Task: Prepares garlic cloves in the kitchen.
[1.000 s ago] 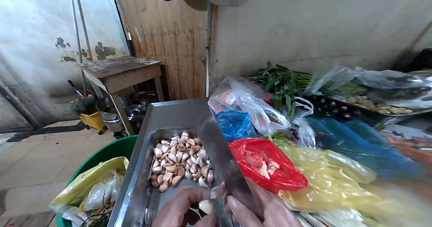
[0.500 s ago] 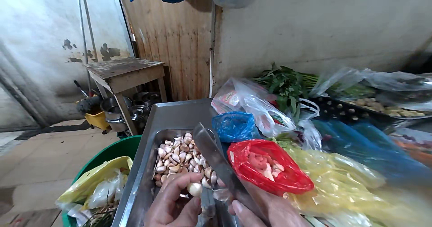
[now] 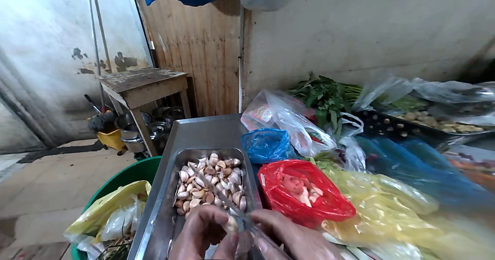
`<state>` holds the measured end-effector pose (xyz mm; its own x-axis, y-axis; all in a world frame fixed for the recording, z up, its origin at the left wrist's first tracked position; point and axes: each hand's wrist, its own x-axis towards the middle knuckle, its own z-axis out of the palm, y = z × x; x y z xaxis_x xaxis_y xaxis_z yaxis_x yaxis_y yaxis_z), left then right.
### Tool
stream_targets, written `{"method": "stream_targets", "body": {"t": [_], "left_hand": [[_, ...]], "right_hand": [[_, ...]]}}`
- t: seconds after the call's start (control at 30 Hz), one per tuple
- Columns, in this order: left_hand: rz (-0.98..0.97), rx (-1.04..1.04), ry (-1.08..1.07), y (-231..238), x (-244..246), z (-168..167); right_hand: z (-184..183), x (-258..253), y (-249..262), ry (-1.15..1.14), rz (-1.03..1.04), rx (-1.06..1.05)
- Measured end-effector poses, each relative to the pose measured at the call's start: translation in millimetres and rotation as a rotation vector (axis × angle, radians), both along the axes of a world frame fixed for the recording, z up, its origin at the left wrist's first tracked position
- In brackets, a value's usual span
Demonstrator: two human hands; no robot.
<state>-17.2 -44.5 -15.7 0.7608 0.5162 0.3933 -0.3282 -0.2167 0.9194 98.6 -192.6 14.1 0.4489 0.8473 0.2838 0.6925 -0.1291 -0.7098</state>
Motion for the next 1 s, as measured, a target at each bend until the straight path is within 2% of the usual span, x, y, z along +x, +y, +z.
{"method": "stream_targets", "body": {"t": [0.33,1.0], "left_hand": [[0.1,0.454,0.035,2.5,-0.8,-4.2],[0.092,0.418,-0.02,5.6,-1.6,-3.0]], "right_hand": [[-0.8,-2.9,1.1,-0.005,0.059,-0.004],[4.6,-0.3,3.3,0.007,-0.006,-0.106]]}}
